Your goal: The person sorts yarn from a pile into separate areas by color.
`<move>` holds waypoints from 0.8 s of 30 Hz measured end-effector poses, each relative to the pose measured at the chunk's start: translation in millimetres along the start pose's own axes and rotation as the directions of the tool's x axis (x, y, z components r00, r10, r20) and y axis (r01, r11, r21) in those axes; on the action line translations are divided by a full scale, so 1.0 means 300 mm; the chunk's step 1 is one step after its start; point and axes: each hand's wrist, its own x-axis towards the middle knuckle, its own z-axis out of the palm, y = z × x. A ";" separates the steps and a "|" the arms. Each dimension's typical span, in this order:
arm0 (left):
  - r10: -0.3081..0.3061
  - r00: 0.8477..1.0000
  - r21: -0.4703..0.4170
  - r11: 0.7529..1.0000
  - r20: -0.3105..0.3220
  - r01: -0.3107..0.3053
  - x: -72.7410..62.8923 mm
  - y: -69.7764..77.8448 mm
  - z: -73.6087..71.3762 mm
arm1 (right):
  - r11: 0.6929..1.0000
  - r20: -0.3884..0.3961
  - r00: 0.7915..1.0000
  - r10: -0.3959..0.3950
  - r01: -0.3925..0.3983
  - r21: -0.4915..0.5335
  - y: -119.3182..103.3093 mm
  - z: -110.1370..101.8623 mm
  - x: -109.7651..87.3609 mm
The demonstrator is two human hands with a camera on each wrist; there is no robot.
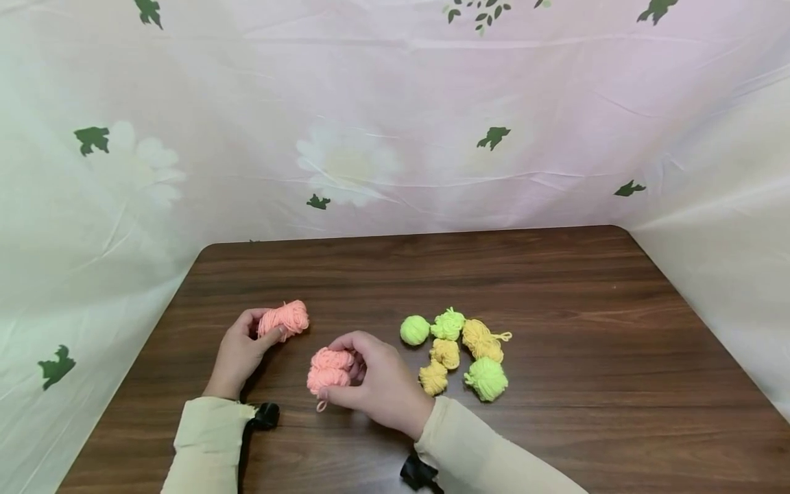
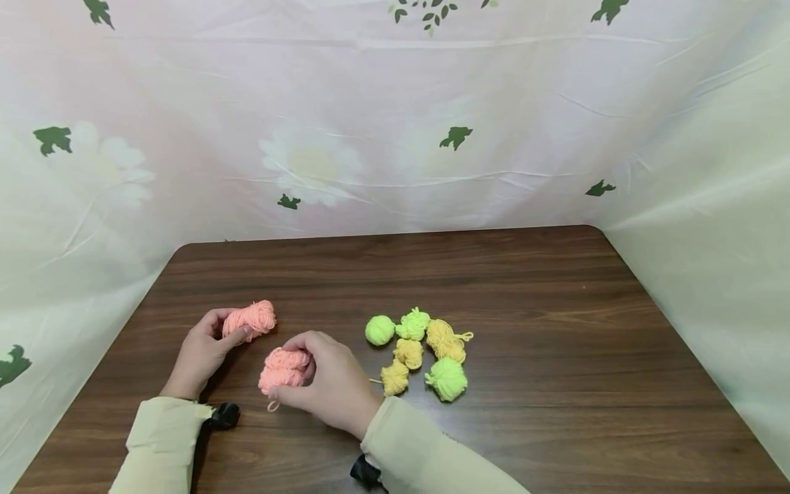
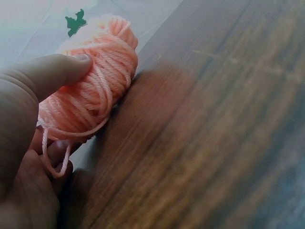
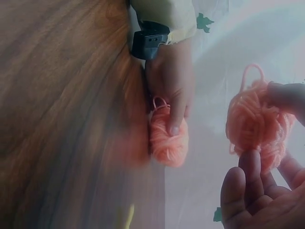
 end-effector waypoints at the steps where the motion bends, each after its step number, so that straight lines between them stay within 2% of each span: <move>1: 0.000 1.000 -0.001 1.000 0.002 0.000 0.000 0.002 0.000 | 1.000 -0.002 1.000 0.004 -0.004 0.000 0.000 0.005 0.004; 10: -0.019 0.999 0.005 1.000 0.027 0.019 -0.007 0.018 -0.007 | 0.997 -0.037 0.998 0.060 -0.058 0.042 0.011 0.053 0.041; 18: -0.012 1.000 0.002 1.000 0.029 0.012 -0.006 0.016 -0.013 | 0.996 -0.053 0.997 0.061 -0.057 0.074 0.012 0.093 0.078; 24: -0.033 0.999 -0.004 0.999 0.044 0.033 -0.011 0.022 -0.014 | 0.993 -0.074 0.992 0.101 -0.096 0.076 0.018 0.119 0.101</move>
